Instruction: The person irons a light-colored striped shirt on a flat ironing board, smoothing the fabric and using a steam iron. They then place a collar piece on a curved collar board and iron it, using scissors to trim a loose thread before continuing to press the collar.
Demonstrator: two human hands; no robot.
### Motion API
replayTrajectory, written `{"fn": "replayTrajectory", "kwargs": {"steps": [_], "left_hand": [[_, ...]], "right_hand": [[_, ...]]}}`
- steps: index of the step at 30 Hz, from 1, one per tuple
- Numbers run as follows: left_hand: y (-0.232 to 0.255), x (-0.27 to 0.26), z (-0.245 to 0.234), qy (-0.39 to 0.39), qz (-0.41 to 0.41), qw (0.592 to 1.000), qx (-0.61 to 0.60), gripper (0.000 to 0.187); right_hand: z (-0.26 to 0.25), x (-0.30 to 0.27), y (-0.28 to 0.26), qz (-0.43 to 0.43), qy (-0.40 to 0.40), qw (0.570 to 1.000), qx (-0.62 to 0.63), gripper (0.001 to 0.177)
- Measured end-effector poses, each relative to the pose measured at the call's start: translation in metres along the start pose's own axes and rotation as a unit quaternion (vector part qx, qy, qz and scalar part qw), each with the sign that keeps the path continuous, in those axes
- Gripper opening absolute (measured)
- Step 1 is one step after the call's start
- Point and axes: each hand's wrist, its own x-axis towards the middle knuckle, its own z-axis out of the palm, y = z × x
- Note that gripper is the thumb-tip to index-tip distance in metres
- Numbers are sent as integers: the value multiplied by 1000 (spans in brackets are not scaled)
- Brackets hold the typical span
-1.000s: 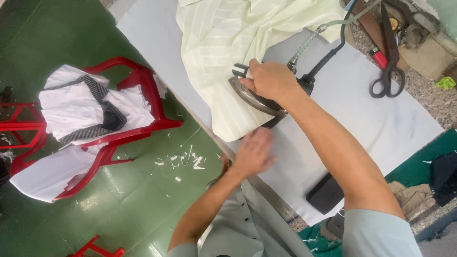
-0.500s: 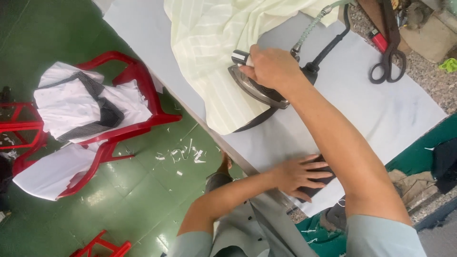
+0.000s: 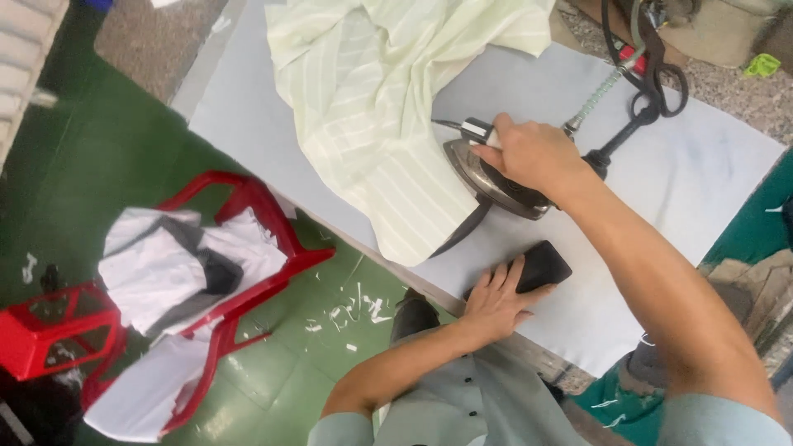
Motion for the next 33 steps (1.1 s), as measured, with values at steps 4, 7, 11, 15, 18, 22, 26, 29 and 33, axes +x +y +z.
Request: {"fn": "replayTrajectory", "kwargs": {"steps": [4, 7, 11, 15, 18, 22, 26, 29, 33], "left_hand": [[-34, -22, -37, -23, 72, 984, -159, 75], [-100, -38, -90, 30, 132, 956, -261, 72], [-208, -9, -98, 106, 63, 977, -175, 58], [-201, 82, -63, 94, 74, 989, -82, 52], [-144, 151, -27, 101, 94, 989, -57, 57], [-93, 223, 32, 8, 83, 994, -70, 62], [-108, 198, -17, 8, 137, 977, -162, 56], [-161, 124, -69, 222, 123, 927, -277, 34], [-268, 16, -76, 332, 43, 900, -279, 40]], "right_hand": [[-19, -42, 18, 145, -70, 984, 81, 62], [9, -80, 45, 244, -31, 961, 129, 65], [59, -128, 72, 362, 17, 921, 144, 70], [86, -157, 76, 397, 40, 912, 98, 72], [92, -169, 86, 421, 57, 897, 123, 72], [103, -175, 113, 421, 128, 889, 131, 71], [110, -190, 114, 383, 236, 884, 128, 57], [100, -224, 60, 312, 209, 927, 7, 77], [114, -227, 14, 305, 290, 854, -306, 65]]}}
